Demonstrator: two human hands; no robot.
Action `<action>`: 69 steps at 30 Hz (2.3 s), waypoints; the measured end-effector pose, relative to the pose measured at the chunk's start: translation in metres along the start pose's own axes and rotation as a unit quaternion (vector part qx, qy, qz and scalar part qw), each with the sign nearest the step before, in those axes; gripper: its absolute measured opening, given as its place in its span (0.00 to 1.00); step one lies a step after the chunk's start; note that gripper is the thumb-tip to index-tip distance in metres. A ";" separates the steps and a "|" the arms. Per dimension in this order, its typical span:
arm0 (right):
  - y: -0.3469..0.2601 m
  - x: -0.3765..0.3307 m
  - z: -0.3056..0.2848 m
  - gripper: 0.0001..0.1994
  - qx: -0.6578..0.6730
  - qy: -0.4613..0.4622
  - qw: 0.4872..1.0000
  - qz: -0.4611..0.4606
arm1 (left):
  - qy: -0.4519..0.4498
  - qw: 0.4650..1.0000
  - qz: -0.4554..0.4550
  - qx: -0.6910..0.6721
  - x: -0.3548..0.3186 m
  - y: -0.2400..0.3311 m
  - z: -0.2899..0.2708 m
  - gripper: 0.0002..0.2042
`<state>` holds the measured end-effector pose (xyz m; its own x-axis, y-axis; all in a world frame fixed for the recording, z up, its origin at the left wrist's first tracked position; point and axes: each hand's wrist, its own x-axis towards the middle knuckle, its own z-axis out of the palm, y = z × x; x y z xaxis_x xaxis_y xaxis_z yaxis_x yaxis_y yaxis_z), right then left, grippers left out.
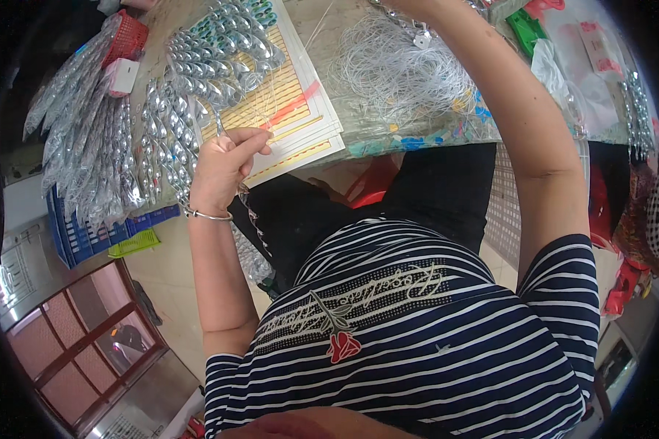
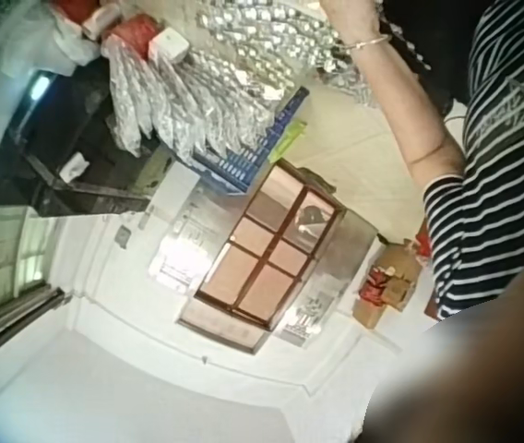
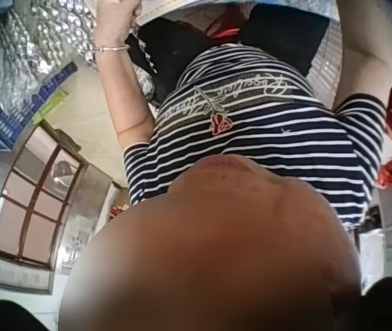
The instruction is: Sorting small shiny components and packaging them into individual plastic bags.
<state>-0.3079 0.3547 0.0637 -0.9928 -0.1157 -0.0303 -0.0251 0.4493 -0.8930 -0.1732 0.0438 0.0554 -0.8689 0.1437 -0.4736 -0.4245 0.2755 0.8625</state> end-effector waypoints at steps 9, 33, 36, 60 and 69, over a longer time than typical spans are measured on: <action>-0.005 -0.005 0.009 0.08 -0.140 0.013 0.990 0.013 | 0.009 1.000 -0.007 -0.007 -0.002 -0.005 -0.001 0.13; -0.071 -0.051 0.002 0.09 0.007 0.059 0.966 -0.253 | 0.038 0.997 0.062 -0.004 -0.032 0.007 0.002 0.11; -0.126 -0.064 -0.040 0.11 0.038 0.181 0.976 -0.118 | 0.045 0.998 0.019 0.036 -0.039 0.000 -0.003 0.14; -0.084 -0.168 0.129 0.04 0.025 -0.059 0.976 -0.207 | 0.104 0.947 0.177 -0.248 -0.086 -0.052 0.028 0.18; -0.082 -0.171 0.137 0.05 0.022 -0.072 0.976 -0.206 | 0.121 0.953 0.212 -0.178 -0.090 -0.054 0.027 0.17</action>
<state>-0.1198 0.2164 0.0808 -0.8727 -0.4037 0.2747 -0.4100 0.3003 -0.8612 -0.0655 0.0413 0.0462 -0.9965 -0.0646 -0.0522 -0.0451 -0.1055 0.9934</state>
